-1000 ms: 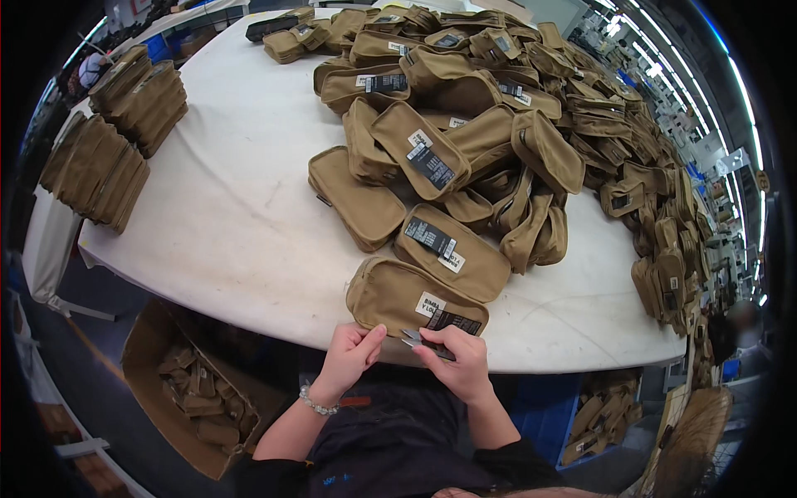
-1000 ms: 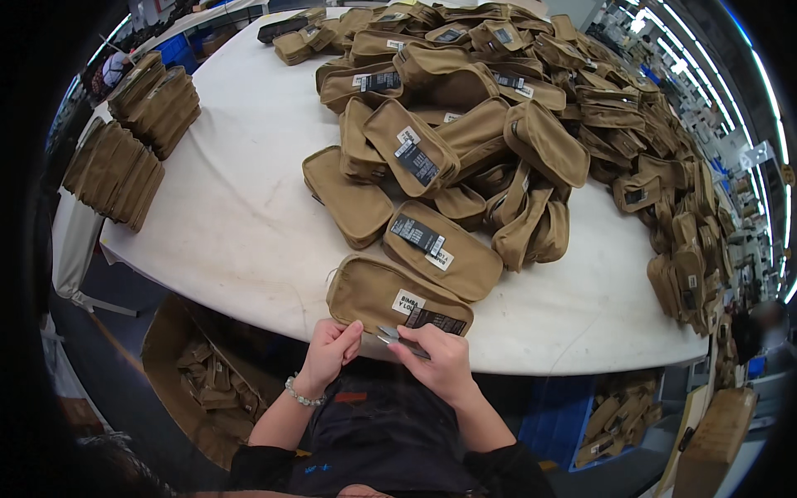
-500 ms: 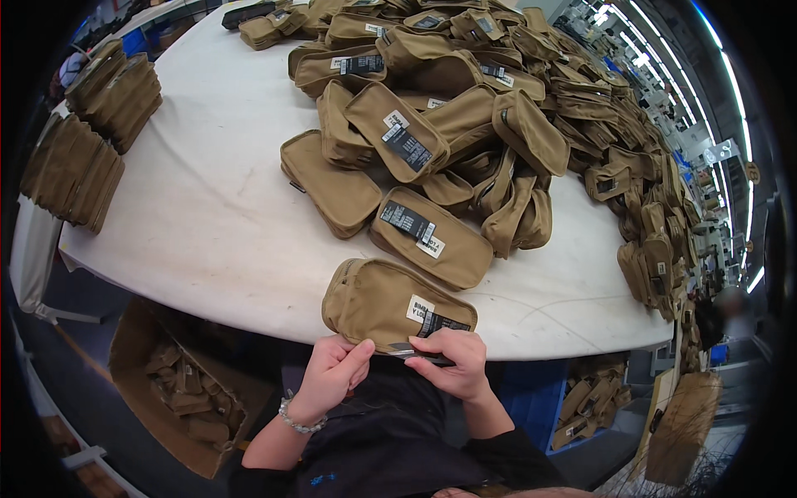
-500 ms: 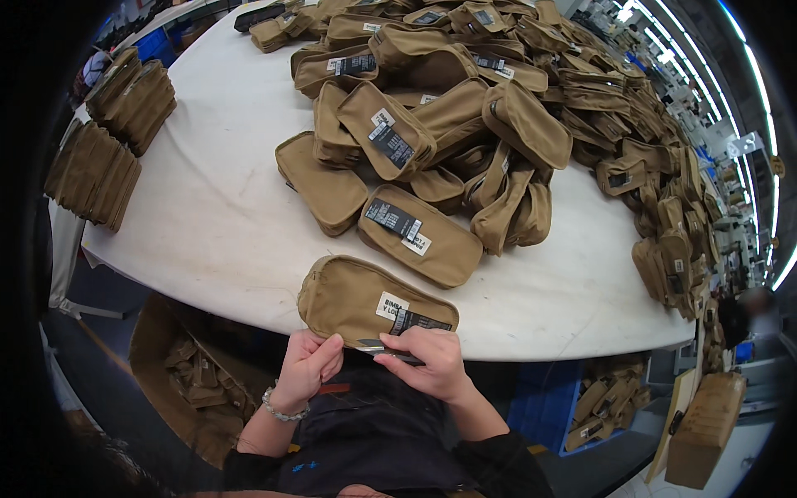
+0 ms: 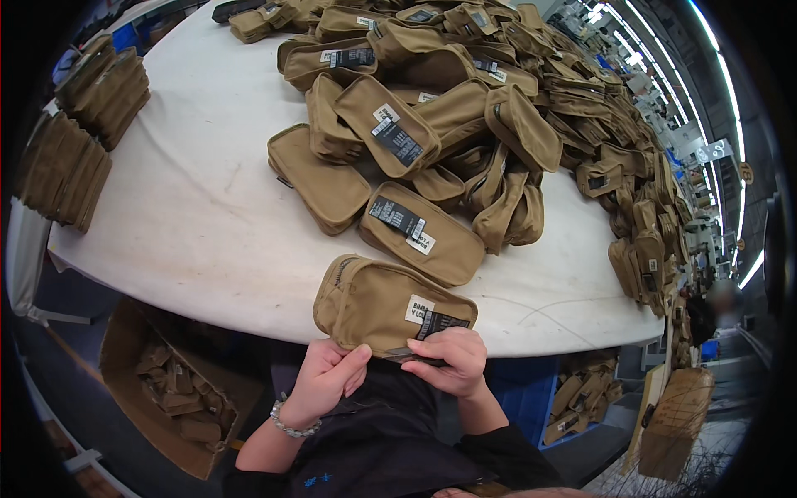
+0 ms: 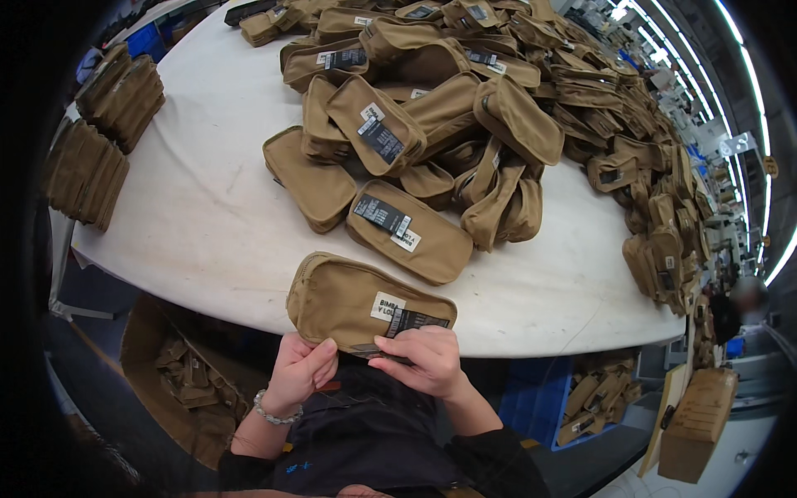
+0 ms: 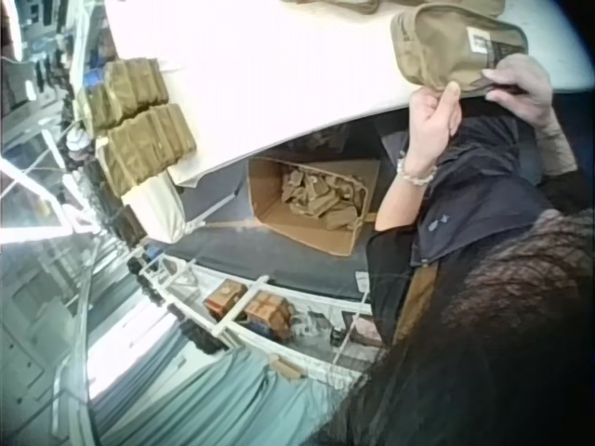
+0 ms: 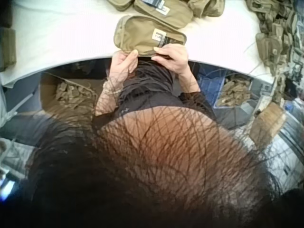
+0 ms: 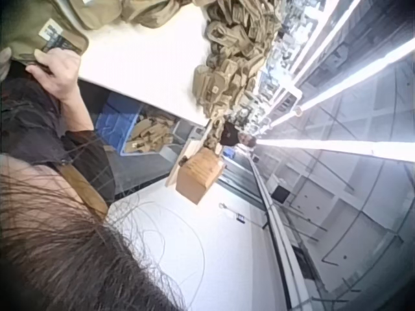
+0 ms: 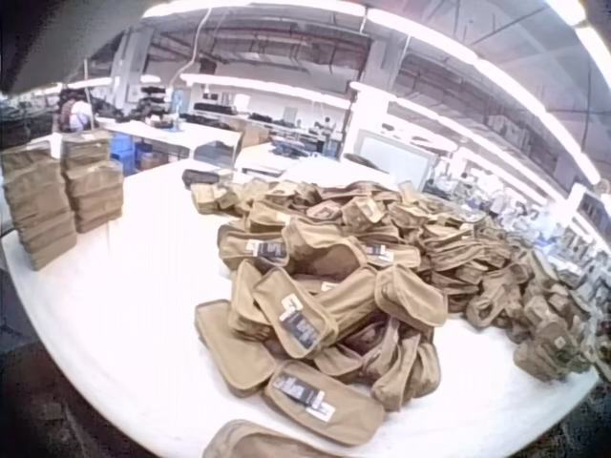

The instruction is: Trimming excess threads and inspecting manufactured fabric pouches in a workshop.

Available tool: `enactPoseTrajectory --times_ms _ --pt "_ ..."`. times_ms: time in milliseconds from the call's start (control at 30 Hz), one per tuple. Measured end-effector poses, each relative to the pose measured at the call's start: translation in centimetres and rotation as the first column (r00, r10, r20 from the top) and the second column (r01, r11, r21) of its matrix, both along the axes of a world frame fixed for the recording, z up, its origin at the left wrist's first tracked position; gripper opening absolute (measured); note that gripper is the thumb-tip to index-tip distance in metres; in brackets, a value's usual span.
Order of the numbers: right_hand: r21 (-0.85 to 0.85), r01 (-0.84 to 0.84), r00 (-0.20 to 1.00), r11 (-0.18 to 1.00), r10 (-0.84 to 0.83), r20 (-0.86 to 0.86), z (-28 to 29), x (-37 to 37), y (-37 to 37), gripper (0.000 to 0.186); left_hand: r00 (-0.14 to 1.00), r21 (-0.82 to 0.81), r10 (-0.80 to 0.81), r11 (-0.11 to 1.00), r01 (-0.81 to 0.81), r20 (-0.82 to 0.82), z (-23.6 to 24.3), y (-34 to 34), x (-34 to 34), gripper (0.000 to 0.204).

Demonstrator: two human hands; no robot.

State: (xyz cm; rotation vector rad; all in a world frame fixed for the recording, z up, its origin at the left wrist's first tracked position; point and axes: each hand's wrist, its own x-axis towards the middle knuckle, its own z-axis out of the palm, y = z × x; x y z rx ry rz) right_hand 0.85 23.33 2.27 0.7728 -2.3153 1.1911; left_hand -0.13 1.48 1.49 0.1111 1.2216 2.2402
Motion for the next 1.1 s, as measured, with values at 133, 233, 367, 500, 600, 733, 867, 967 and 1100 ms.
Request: enactPoseTrajectory --times_ms 133,233,367,500,600,733,867,967,1100 --pt "-0.015 -0.013 1.000 1.000 0.013 0.005 -0.3 -0.1 0.1 0.031 1.000 0.008 0.006 1.000 -0.006 -0.011 0.0 0.0 0.0 0.027" --pt "-0.010 -0.012 1.000 1.000 0.012 0.012 0.0 -0.2 0.1 0.030 1.000 0.019 0.009 1.000 -0.008 -0.017 -0.3 0.0 0.1 0.026" --pt "-0.010 -0.025 0.999 1.000 0.026 0.038 -0.1 -0.4 0.2 0.029 1.000 0.028 0.010 1.000 -0.010 -0.011 -0.2 0.2 0.0 0.026" --pt "-0.012 -0.049 0.998 0.999 0.050 0.023 -0.7 -0.4 0.5 0.028 1.000 -0.015 0.024 1.000 -0.024 -0.010 -0.2 0.2 0.0 0.032" --pt "-0.079 -0.063 0.994 0.995 0.070 0.088 -1.5 -0.5 0.9 0.025 0.999 -0.017 0.024 1.000 -0.024 -0.030 -0.8 0.4 -0.2 0.038" --pt "-0.322 0.084 0.982 0.943 -0.022 0.190 -2.2 0.5 1.1 0.023 0.998 0.000 0.051 0.999 -0.051 -0.033 -2.3 0.7 -0.1 0.043" --pt "-0.484 0.256 0.955 0.837 -0.140 0.262 -1.9 0.9 1.4 0.028 0.997 0.005 0.081 0.997 -0.081 0.008 -1.8 1.2 -0.5 0.046" --pt "-0.536 0.367 0.928 0.760 -0.261 0.265 -1.9 0.9 1.8 0.034 0.989 0.032 0.131 0.991 -0.133 0.062 -1.7 1.8 -0.7 0.048" --pt "-0.671 0.411 0.909 0.617 -0.336 0.248 -2.4 0.5 2.8 0.030 0.983 0.101 0.152 0.982 -0.163 0.108 -2.5 2.2 -0.7 0.048"
